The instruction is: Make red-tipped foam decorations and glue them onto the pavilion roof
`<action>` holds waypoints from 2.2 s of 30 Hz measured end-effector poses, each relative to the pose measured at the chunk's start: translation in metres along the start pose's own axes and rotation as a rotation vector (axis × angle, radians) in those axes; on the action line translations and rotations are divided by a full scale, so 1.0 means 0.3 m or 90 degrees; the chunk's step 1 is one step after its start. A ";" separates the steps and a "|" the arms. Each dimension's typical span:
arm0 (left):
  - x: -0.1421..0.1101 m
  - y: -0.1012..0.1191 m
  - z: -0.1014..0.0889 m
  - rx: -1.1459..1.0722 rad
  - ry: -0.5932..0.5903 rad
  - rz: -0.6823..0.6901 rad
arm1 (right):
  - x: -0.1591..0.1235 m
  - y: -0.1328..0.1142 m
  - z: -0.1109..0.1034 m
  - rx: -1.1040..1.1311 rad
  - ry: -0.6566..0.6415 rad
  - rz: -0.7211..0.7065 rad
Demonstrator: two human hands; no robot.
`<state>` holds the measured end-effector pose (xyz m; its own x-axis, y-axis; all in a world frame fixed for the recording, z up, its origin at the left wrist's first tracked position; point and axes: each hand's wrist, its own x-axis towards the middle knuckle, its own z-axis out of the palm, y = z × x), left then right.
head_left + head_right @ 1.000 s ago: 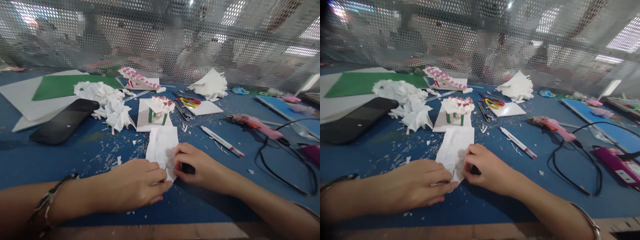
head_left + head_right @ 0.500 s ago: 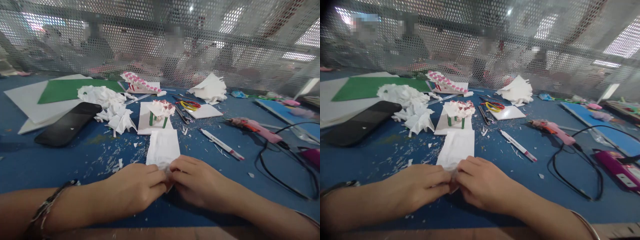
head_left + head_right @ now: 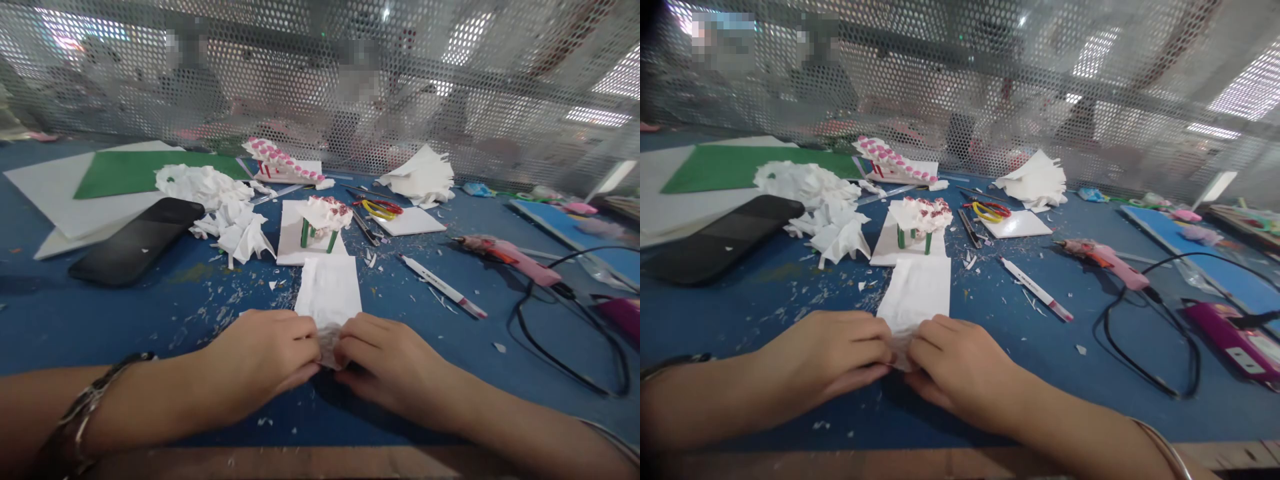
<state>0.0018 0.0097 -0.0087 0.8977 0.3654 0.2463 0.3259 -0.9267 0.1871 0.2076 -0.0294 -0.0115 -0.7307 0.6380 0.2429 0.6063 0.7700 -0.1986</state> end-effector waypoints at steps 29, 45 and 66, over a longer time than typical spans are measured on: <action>0.026 -0.034 -0.017 -0.029 -0.072 -0.128 | 0.019 0.013 0.023 0.154 0.027 0.151; 0.015 -0.026 -0.027 0.031 -0.035 0.035 | 0.019 0.017 -0.005 0.161 -0.018 0.091; 0.019 -0.048 -0.039 0.093 -0.066 0.094 | 0.004 0.032 -0.017 0.119 -0.016 0.092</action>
<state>-0.0012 0.0260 0.0013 0.9622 0.2208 0.1598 0.2213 -0.9751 0.0144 0.2141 -0.0212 -0.0082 -0.6495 0.7395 0.1766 0.6380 0.6565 -0.4025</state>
